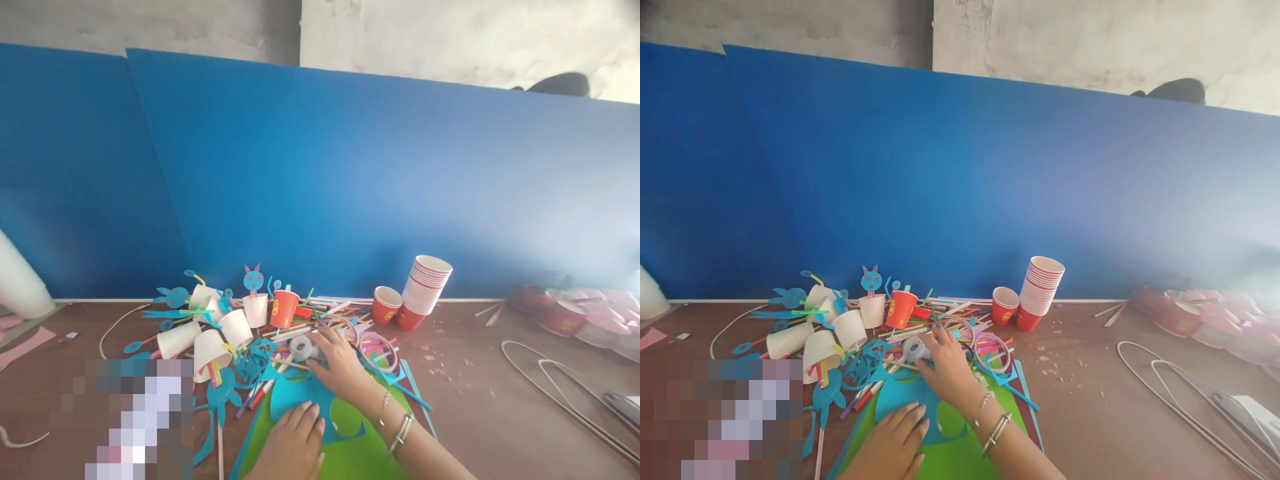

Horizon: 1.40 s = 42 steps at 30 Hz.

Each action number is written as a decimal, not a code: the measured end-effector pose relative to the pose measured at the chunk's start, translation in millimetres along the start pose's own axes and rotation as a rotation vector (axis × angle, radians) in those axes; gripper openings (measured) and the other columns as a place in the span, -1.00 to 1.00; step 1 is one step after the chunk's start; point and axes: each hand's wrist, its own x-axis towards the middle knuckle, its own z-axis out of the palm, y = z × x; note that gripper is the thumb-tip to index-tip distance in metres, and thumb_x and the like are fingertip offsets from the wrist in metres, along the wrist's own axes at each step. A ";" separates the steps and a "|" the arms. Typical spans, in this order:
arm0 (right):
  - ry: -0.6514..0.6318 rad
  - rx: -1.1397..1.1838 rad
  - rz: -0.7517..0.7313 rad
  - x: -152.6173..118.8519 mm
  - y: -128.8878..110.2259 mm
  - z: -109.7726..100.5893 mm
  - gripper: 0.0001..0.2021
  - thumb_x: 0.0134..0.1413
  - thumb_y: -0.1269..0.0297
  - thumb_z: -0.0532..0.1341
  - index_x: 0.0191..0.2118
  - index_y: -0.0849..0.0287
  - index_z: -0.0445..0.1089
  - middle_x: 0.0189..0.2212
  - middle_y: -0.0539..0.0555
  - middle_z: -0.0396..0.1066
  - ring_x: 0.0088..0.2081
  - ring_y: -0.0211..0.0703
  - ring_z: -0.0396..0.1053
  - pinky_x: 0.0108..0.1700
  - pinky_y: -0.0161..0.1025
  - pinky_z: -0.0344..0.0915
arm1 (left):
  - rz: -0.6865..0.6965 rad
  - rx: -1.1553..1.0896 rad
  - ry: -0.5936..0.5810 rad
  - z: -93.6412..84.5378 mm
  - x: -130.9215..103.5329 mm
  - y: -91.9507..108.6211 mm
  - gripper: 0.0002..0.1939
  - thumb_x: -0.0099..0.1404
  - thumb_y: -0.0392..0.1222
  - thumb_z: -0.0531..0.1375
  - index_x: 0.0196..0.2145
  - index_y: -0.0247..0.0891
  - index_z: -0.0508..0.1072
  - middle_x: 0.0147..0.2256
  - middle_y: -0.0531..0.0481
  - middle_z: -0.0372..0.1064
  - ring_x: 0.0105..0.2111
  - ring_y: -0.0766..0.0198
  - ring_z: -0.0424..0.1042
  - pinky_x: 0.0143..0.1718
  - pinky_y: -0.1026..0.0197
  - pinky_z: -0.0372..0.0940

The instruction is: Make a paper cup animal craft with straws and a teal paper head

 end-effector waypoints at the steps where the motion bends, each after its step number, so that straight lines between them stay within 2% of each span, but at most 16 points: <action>1: -0.011 -0.020 -0.009 4.9 0.1 6.7 -0.47 0.06 0.26 0.26 0.18 0.10 0.28 0.18 0.24 0.23 0.19 0.17 0.15 0.15 0.02 0.13 | -0.008 0.011 0.018 -1.0 -2.8 0.5 -0.60 0.32 -0.02 0.14 0.03 -0.28 0.38 0.00 -0.22 0.42 -0.02 0.02 0.39 -0.03 0.09 0.31; 3: -0.031 -0.040 -0.026 12.7 -0.4 17.6 -0.49 0.05 0.21 0.29 0.16 0.07 0.30 0.18 0.22 0.24 0.18 0.20 0.15 0.13 0.06 0.13 | -0.044 0.035 0.039 -3.6 -8.2 1.7 -0.59 0.29 0.02 0.17 0.03 -0.21 0.39 -0.03 -0.20 0.42 -0.05 0.00 0.41 -0.06 0.05 0.33; 5: -0.034 -0.029 -0.041 17.7 -1.9 21.5 -0.64 0.07 0.23 0.28 0.02 0.07 0.40 0.04 0.17 0.39 0.08 0.12 0.26 0.09 0.02 0.17 | -0.075 0.036 0.048 -7.7 -11.8 2.9 -0.57 0.26 0.03 0.19 0.03 -0.17 0.38 -0.06 -0.19 0.43 -0.08 -0.01 0.42 -0.09 0.02 0.35; 8: 0.016 0.029 -0.052 15.9 -5.1 12.9 -0.74 0.06 0.28 0.28 -0.09 0.11 0.44 -0.13 0.11 0.48 -0.04 0.05 0.33 0.03 -0.02 0.21 | -0.101 -0.023 0.063 -16.2 -12.7 3.3 -0.57 0.25 0.00 0.20 0.03 -0.22 0.37 -0.07 -0.16 0.42 -0.08 0.03 0.40 -0.06 0.05 0.34; 12: 0.063 0.189 -0.053 -9.7 -7.5 -5.7 -0.54 0.00 0.37 0.27 0.08 0.11 0.33 0.00 0.13 0.41 0.04 0.03 0.30 0.10 -0.03 0.20 | -0.104 -0.083 0.108 -22.7 -11.3 1.0 -0.68 0.27 -0.08 0.18 -0.07 -0.28 0.40 -0.16 -0.09 0.45 -0.14 0.12 0.40 0.09 -0.03 0.21; 14: -0.039 0.276 -0.047 -28.1 -6.4 -7.7 -0.46 -0.04 0.39 0.25 0.13 0.10 0.28 0.04 0.13 0.39 0.05 0.00 0.31 0.07 -0.10 0.26 | -0.099 -0.092 0.152 -22.4 -11.7 0.2 -0.75 0.26 -0.09 0.19 -0.16 -0.26 0.42 -0.26 -0.04 0.45 -0.21 0.15 0.41 0.11 -0.07 0.18; 16: -0.145 0.308 -0.061 -44.5 -3.7 -3.6 -0.40 -0.07 0.42 0.23 0.17 0.10 0.24 0.09 0.15 0.35 0.12 0.03 0.27 0.15 -0.07 0.22 | -0.109 -0.127 0.191 -22.9 -12.0 0.3 -0.84 0.23 -0.12 0.21 -0.26 -0.23 0.43 -0.33 0.01 0.43 -0.27 0.17 0.41 0.11 -0.08 0.19; 19: -0.205 0.301 -0.057 -59.5 1.4 7.2 -0.38 -0.09 0.45 0.19 0.18 0.13 0.24 0.11 0.18 0.33 0.16 0.05 0.23 0.19 -0.02 0.17 | -0.180 -0.209 0.196 -29.7 -11.0 1.6 -0.98 0.19 -0.30 0.17 -0.38 -0.22 0.38 -0.37 0.03 0.38 -0.31 0.19 0.40 0.05 -0.06 0.26; 21: -0.206 0.284 -0.056 -63.0 4.1 12.8 -0.37 -0.11 0.47 0.18 0.19 0.14 0.24 0.12 0.20 0.33 0.17 0.07 0.22 0.20 0.00 0.16 | -0.279 -0.245 0.150 -37.2 -9.5 2.2 -0.89 0.13 -0.41 0.13 -0.41 -0.23 0.34 -0.37 -0.01 0.34 -0.31 0.16 0.39 -0.11 0.01 0.36; 24: -0.199 0.252 -0.058 -63.6 5.9 15.7 -0.35 -0.12 0.45 0.19 0.20 0.15 0.23 0.10 0.21 0.34 0.16 0.09 0.22 0.21 0.03 0.13 | -0.406 -0.329 0.100 -44.1 -7.0 1.0 -0.79 0.12 -0.45 0.10 -0.29 -0.23 0.34 -0.26 -0.08 0.36 -0.24 0.12 0.41 -0.23 0.09 0.40; 27: -0.201 0.230 -0.043 -63.1 6.0 14.9 -0.37 -0.10 0.41 0.21 0.19 0.13 0.24 0.06 0.19 0.37 0.13 0.09 0.25 0.21 0.04 0.12 | -0.426 -0.412 0.100 -41.4 -3.6 -2.6 -0.58 0.14 -0.41 0.14 -0.02 -0.25 0.28 -0.06 -0.18 0.35 -0.08 0.07 0.39 -0.10 0.04 0.39; 29: -0.207 0.222 -0.036 -63.0 6.0 14.1 -0.36 -0.11 0.40 0.21 0.20 0.10 0.24 0.07 0.18 0.37 0.13 0.10 0.24 0.22 0.05 0.11 | -0.421 -0.424 0.092 -37.6 -0.1 -5.3 -0.47 0.12 -0.37 0.18 0.07 -0.27 0.23 0.03 -0.23 0.32 0.00 0.01 0.36 -0.02 -0.04 0.35; 32: -0.232 0.212 -0.019 -63.4 5.8 11.9 -0.32 -0.13 0.41 0.21 0.22 0.11 0.21 0.12 0.19 0.32 0.17 0.11 0.19 0.24 0.05 0.08 | -0.412 -0.430 0.041 -35.5 5.8 -7.9 -0.43 0.11 -0.32 0.23 0.10 -0.27 0.25 0.05 -0.23 0.34 0.02 -0.04 0.35 0.03 -0.12 0.30; 36: -0.265 0.217 -0.008 -64.1 3.8 2.6 -0.27 -0.16 0.44 0.20 0.25 0.15 0.17 0.16 0.20 0.29 0.20 0.10 0.16 0.22 -0.01 0.11 | -0.442 -0.436 0.016 -37.2 10.3 -8.7 -0.47 0.13 -0.30 0.23 0.09 -0.26 0.30 0.04 -0.20 0.37 0.02 -0.02 0.36 0.03 -0.09 0.31; 39: -0.222 0.224 0.004 -60.8 5.3 -7.4 -0.44 -0.08 0.44 0.18 0.13 0.13 0.33 0.06 0.17 0.40 0.11 0.04 0.28 0.16 -0.07 0.20 | -0.472 -0.428 0.024 -35.7 10.3 -9.6 -0.51 0.15 -0.24 0.25 0.06 -0.24 0.34 0.02 -0.18 0.40 -0.01 -0.02 0.39 -0.01 -0.08 0.33; 42: -0.087 0.198 0.075 -53.0 15.9 -15.8 -0.72 0.10 0.38 0.10 -0.13 0.17 0.50 -0.19 0.17 0.52 -0.10 0.00 0.43 -0.03 -0.12 0.33 | -0.462 -0.414 0.034 -32.0 8.3 -10.8 -0.55 0.16 -0.20 0.25 0.03 -0.21 0.37 0.00 -0.15 0.42 -0.04 0.00 0.41 -0.03 -0.06 0.35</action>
